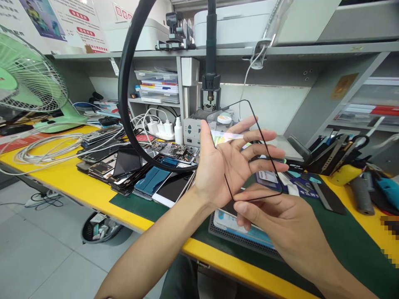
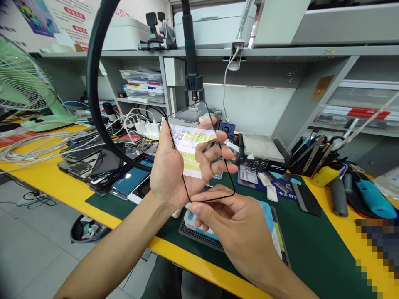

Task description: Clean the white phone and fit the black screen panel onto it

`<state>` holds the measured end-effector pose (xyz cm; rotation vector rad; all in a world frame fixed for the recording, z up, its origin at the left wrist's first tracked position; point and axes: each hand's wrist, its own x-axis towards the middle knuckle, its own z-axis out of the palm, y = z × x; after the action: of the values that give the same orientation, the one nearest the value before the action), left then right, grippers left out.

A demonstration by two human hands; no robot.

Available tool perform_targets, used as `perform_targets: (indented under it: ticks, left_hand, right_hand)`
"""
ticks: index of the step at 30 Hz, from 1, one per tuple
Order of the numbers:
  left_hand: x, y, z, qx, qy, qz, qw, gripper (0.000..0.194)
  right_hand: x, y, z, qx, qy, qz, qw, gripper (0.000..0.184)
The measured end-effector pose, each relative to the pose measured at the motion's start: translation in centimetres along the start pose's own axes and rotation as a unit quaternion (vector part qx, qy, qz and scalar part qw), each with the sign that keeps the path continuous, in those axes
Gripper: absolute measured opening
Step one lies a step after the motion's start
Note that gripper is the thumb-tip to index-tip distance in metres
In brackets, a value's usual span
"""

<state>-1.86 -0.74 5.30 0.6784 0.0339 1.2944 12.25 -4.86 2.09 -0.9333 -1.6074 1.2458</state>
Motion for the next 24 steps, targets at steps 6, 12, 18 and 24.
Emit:
perform_targets:
  ticks: [6,12,18,24]
  left_hand:
    - [0.1,0.0,-0.2,-0.003,-0.013,0.013,1.000,0.082]
    - [0.0,0.0,-0.2,-0.012,-0.023,0.019,0.999,0.080]
    - [0.1,-0.1,-0.2,-0.012,-0.020,0.017,1.000,0.081]
    - [-0.1,-0.2,-0.3,0.002,-0.021,0.007,1.000,0.081]
  right_hand:
    - [0.1,-0.3,0.2,-0.013,0.004,-0.025,1.000,0.014]
    - [-0.1,0.3,0.2,0.041,0.000,0.023,0.999,0.020]
    - [0.0,1.2,-0.3,0.123,-0.024,0.075,0.989,0.024]
    - [0.4,1.4,-0.5,0.199,-0.072,0.111,0.971,0.019]
